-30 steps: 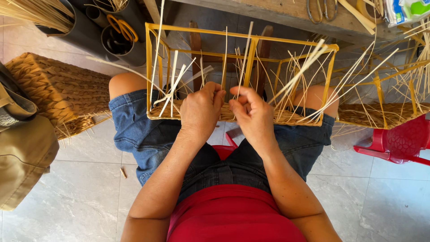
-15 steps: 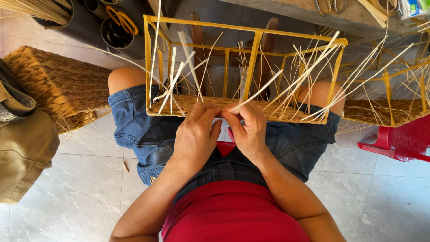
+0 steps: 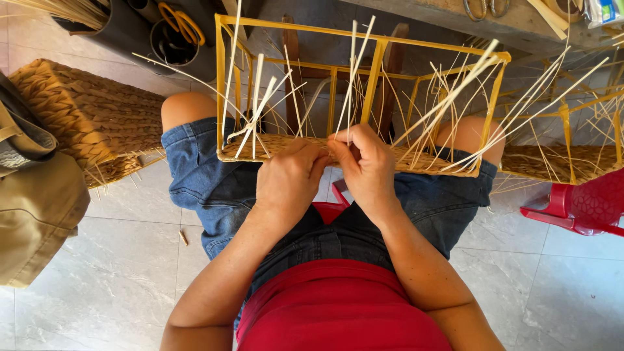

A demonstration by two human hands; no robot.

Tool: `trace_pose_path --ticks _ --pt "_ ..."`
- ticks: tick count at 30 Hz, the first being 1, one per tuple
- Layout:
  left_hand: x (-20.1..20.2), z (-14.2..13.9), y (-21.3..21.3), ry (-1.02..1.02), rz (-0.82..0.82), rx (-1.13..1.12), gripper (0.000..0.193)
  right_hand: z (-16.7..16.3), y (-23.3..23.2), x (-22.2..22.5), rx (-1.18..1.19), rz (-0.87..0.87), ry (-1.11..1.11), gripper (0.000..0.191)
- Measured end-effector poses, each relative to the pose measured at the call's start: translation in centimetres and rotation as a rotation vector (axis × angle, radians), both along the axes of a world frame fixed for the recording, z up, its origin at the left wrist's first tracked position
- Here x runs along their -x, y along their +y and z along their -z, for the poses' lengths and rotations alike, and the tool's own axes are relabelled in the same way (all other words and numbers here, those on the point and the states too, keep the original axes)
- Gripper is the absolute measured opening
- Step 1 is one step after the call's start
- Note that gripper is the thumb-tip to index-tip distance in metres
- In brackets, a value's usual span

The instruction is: The person weaves thin light-colored wicker strips into the woven side panel of a yellow-framed basket, threading and pulling each strip through the weave by hand. They occasionally use scissors to trim excess strip ends and rotate the basket to reach new sections.

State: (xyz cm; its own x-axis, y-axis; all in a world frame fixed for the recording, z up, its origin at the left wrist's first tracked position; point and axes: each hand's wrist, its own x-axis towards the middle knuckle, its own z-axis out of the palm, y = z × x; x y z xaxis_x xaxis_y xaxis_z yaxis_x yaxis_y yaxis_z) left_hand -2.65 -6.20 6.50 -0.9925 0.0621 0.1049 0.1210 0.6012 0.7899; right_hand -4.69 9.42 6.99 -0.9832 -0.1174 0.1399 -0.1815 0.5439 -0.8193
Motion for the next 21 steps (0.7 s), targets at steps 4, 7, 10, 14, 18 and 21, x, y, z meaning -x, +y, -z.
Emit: trace_pose_path --ticks 4,7,10,14,18,21 --pt "1.4 -0.2 0.3 -0.114 0.034 0.126 0.011 -0.8 -0.8 0.6 -0.162 0.028 0.014 0.008" --pt "1.9 -0.5 0.5 -0.128 0.045 0.202 0.014 -1.1 -1.0 0.9 -0.316 0.003 0.175 0.011" --pt "0.4 -1.2 0.6 0.053 -0.05 0.076 0.009 -0.9 -0.8 1.3 -0.337 0.038 0.148 0.012" --pt "-1.9 -1.5 -0.4 0.044 -0.237 -0.019 0.011 -0.3 0.2 2.0 -0.117 0.085 0.003 0.009" --pt "-1.6 -1.0 -1.4 0.121 -0.22 0.14 0.013 -0.3 1.2 2.0 0.082 0.08 -0.074 0.012" --pt "-0.9 -0.8 -0.9 0.107 -0.205 0.141 0.014 -1.4 1.9 1.1 0.207 0.105 0.08 0.017"
